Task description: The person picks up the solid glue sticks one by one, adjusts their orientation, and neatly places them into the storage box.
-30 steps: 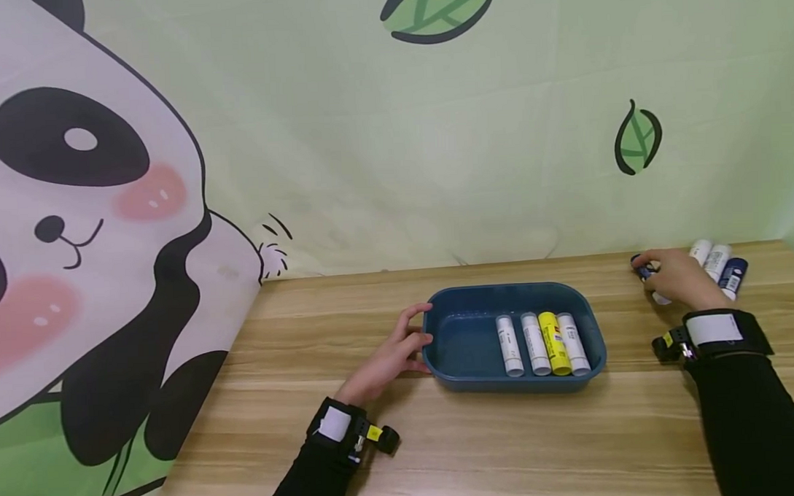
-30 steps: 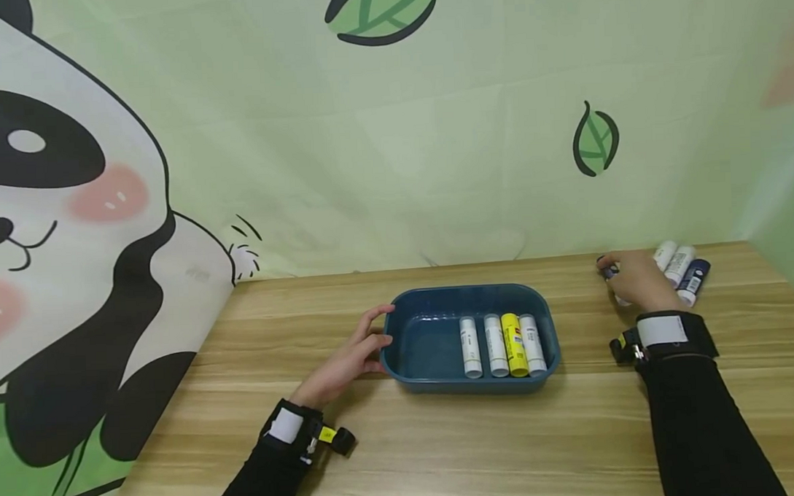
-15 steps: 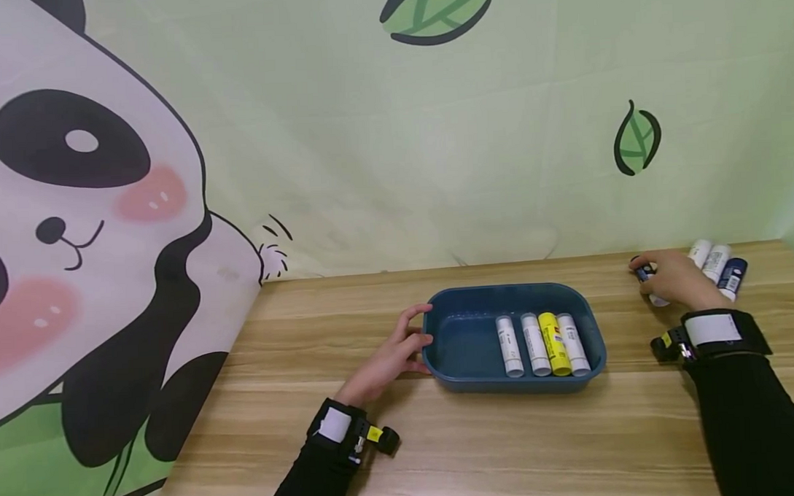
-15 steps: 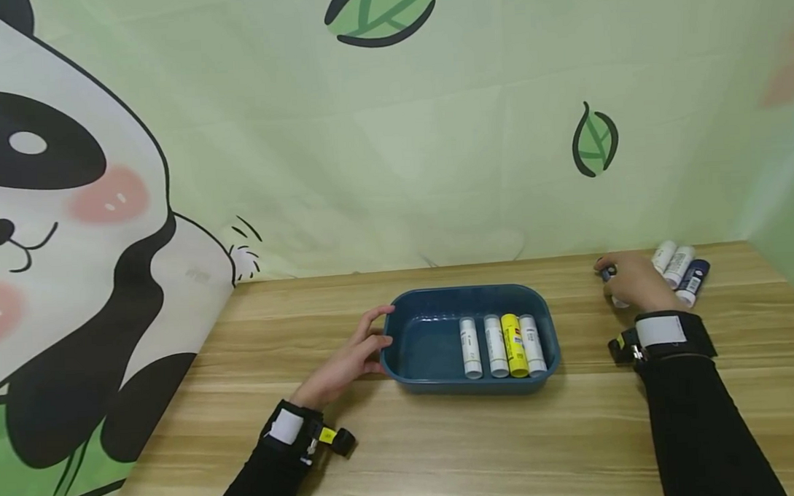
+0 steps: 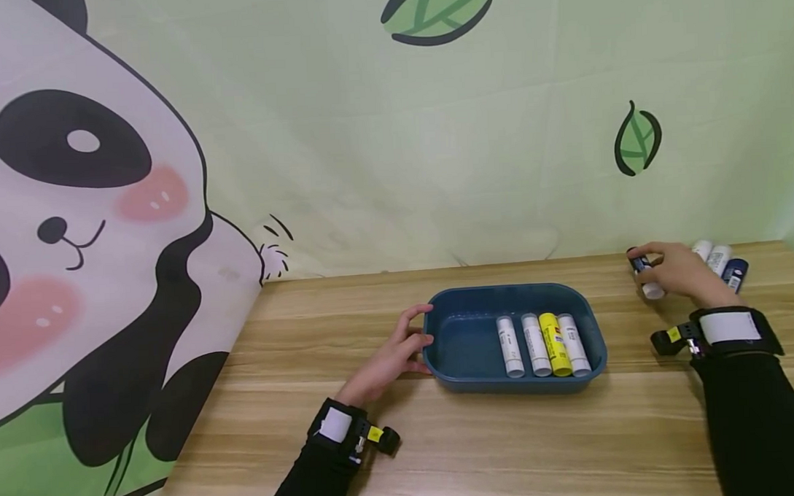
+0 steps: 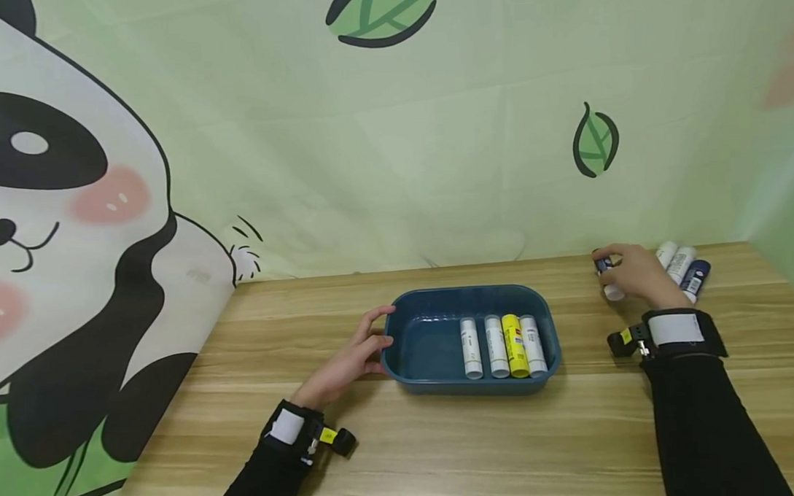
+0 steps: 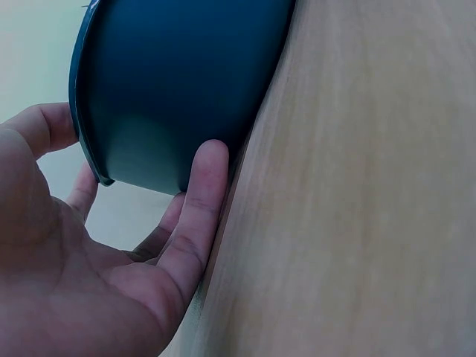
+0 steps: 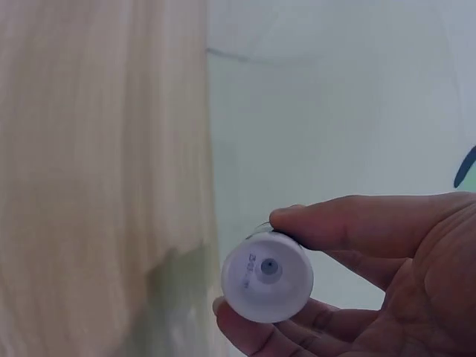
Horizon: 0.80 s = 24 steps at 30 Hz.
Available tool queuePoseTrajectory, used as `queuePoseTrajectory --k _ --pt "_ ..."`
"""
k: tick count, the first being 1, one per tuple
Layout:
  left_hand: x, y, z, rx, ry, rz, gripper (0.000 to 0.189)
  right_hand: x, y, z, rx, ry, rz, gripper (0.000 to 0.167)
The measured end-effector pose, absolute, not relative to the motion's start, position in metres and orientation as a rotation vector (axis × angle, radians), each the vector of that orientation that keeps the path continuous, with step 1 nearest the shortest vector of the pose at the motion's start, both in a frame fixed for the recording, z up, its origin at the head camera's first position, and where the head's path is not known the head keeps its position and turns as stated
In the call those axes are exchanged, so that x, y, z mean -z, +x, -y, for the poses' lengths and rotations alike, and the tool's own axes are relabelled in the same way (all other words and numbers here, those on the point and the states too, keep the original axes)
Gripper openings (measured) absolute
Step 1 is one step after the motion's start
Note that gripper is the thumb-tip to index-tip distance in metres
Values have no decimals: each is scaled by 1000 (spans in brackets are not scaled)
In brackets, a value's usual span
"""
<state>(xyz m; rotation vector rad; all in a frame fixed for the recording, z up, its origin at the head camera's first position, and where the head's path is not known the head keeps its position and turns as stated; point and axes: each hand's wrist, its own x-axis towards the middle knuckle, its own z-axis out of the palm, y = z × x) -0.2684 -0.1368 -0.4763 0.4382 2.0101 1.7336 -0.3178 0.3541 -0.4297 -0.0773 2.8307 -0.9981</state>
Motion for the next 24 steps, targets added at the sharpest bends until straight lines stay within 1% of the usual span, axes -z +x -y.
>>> queuePoseTrajectory --k 24 --pt "477 -270 137 -1740 446 -1998 59 409 -309 -342 1121 -115 -2791 52"
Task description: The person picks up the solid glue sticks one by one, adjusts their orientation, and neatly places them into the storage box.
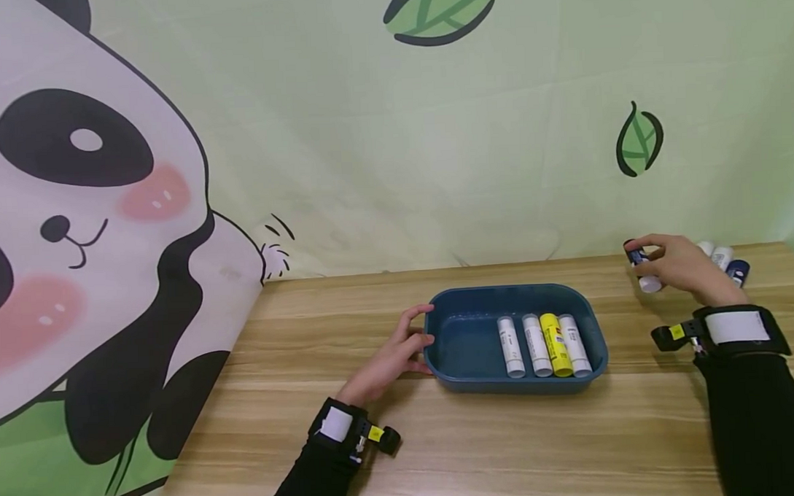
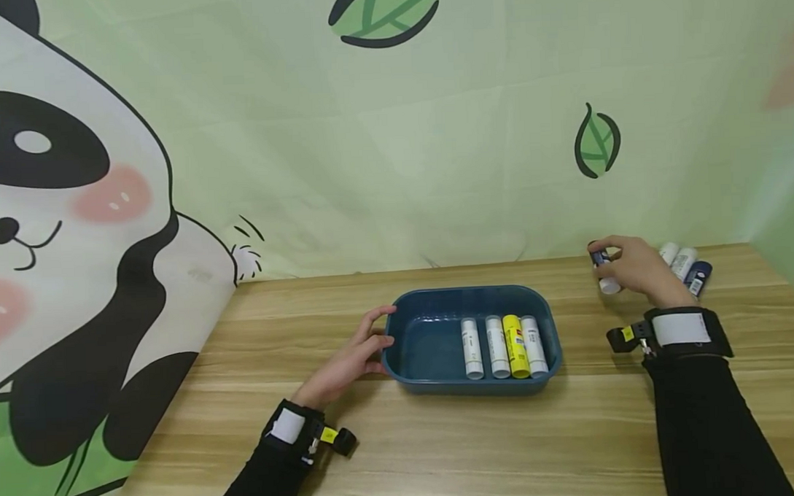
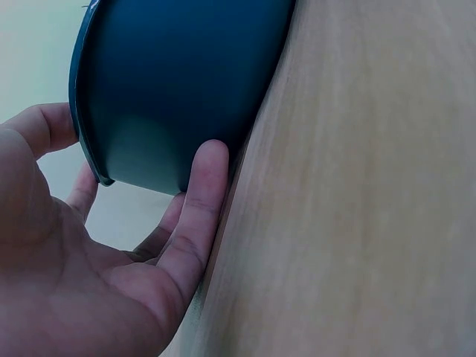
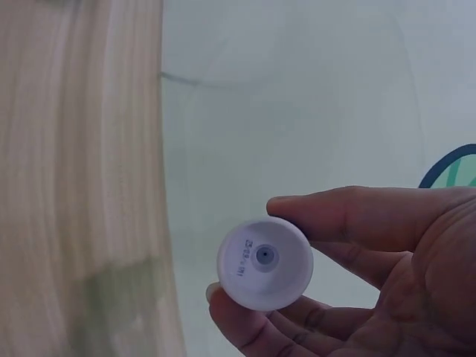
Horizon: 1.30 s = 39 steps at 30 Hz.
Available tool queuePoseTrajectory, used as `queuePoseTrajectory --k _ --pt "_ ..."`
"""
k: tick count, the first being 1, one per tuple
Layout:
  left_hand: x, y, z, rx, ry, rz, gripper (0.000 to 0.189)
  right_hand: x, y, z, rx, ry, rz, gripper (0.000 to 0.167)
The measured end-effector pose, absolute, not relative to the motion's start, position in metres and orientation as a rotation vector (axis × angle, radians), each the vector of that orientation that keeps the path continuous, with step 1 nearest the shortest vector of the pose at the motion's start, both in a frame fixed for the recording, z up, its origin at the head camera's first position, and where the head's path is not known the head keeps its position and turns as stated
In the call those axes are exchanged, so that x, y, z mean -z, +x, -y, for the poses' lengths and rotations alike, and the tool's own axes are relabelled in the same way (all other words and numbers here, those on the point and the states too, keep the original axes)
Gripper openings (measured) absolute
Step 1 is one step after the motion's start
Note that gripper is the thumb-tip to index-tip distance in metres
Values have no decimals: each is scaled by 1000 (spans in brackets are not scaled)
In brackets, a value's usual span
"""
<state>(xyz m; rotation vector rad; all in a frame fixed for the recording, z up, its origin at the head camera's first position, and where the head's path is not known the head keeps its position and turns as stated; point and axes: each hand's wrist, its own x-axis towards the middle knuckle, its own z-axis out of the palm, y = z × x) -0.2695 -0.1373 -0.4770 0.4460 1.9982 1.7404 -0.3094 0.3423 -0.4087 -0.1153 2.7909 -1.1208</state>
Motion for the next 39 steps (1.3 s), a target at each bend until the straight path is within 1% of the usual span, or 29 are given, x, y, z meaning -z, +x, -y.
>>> queuePoseTrajectory --k 22,39 --pt "477 -269 137 -1743 453 -2003 58 383 -302 -332 1118 -167 -2847 54" --pt "479 -270 139 -1743 448 -1992 56 361 -289 -319 1146 -193 -2861 54"
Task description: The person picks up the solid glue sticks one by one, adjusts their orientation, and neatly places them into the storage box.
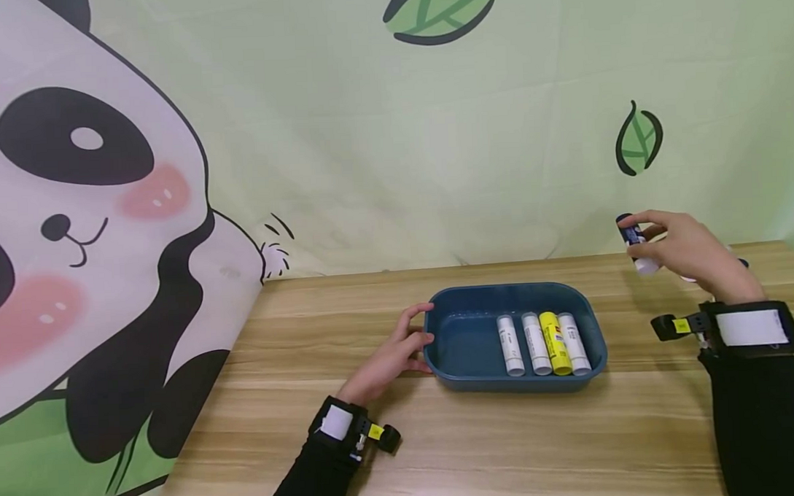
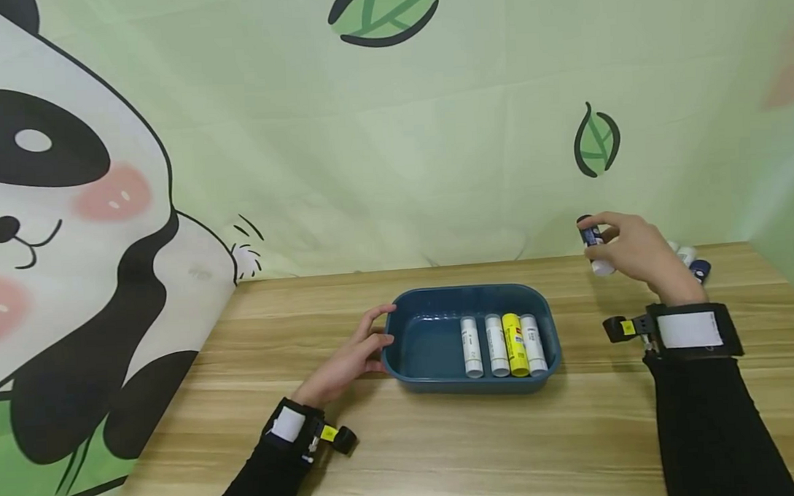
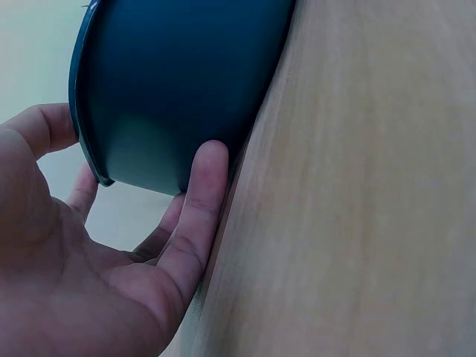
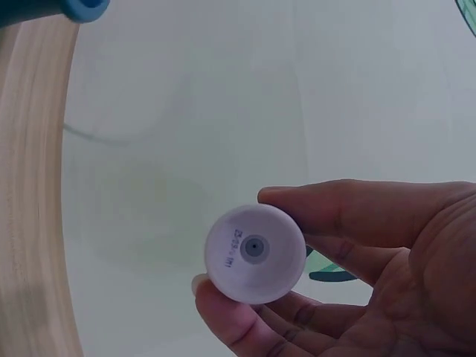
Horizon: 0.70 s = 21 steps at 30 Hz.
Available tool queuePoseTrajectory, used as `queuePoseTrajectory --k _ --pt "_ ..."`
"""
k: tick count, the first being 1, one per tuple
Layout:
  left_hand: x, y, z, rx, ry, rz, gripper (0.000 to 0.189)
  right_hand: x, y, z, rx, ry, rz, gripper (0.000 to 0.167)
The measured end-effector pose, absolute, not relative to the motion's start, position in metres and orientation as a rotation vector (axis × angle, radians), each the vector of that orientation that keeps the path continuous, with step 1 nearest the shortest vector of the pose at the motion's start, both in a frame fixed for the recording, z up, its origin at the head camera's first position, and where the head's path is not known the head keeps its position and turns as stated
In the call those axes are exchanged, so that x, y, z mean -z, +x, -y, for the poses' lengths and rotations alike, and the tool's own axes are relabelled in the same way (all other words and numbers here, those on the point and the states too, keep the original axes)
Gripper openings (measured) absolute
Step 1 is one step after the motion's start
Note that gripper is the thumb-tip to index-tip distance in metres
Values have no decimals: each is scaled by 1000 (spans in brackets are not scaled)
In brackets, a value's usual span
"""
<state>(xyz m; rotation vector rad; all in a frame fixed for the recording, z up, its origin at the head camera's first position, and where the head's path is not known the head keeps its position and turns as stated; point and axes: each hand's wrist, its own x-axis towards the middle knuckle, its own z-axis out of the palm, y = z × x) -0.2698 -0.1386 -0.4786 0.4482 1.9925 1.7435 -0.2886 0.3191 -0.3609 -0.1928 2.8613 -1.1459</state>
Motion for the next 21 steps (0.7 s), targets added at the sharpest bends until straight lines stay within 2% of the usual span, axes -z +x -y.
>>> queuePoseTrajectory --k 21 --pt "478 -270 137 -1734 443 -2008 58 341 -279 -307 1079 -264 -2945 52"
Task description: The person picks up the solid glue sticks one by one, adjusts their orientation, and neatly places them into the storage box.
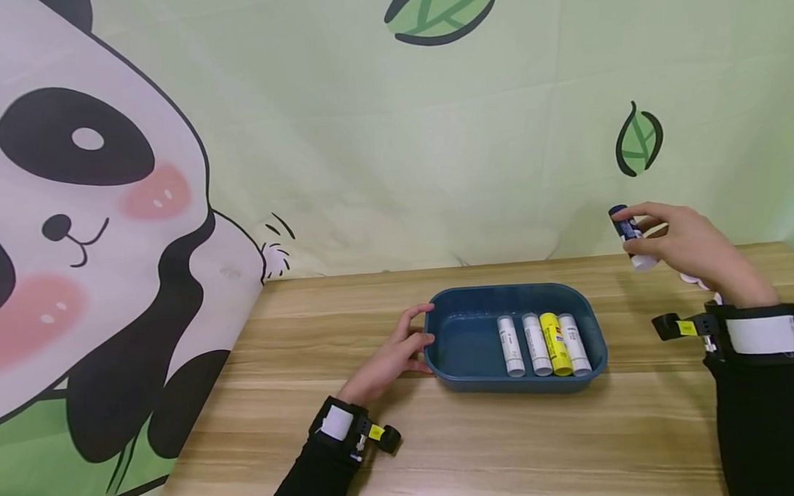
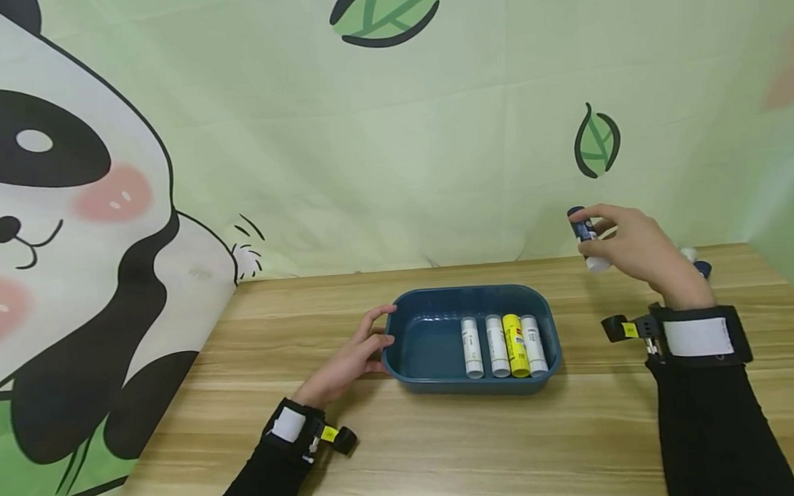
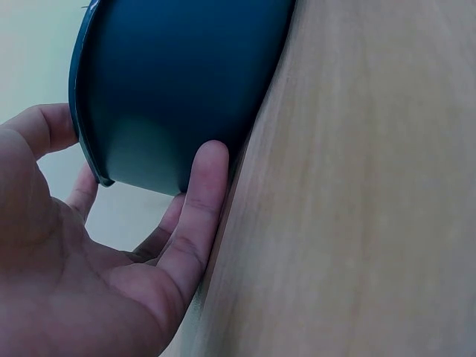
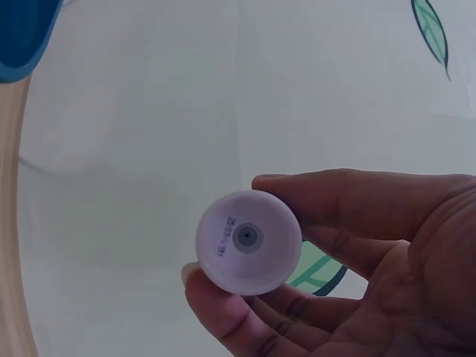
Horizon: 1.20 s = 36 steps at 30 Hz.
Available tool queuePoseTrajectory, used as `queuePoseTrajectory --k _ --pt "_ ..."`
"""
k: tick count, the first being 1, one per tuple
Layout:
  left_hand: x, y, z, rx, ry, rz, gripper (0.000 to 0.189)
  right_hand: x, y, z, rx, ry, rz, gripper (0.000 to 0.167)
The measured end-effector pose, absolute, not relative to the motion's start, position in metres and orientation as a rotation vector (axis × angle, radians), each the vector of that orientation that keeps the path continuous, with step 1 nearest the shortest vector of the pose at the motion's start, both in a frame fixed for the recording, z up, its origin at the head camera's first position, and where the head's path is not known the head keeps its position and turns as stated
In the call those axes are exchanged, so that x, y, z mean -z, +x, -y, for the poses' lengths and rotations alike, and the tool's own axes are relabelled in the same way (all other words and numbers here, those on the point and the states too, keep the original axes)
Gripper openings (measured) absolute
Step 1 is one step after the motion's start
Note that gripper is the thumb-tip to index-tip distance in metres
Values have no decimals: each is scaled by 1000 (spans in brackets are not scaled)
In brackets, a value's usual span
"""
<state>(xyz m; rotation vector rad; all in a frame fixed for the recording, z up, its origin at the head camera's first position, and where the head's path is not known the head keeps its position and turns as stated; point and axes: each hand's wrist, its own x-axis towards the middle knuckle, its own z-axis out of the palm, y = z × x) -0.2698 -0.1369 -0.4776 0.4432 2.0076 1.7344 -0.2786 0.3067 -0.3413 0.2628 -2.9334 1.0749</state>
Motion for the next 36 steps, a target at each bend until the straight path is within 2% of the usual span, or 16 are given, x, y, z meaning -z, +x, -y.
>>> queuePoseTrajectory --k 18,36 --pt "477 -269 137 -1732 442 -2016 58 331 -272 -294 -1088 309 2942 52" --pt "476 -269 137 -1733 437 -2010 59 331 -269 -262 -1139 454 2945 48"
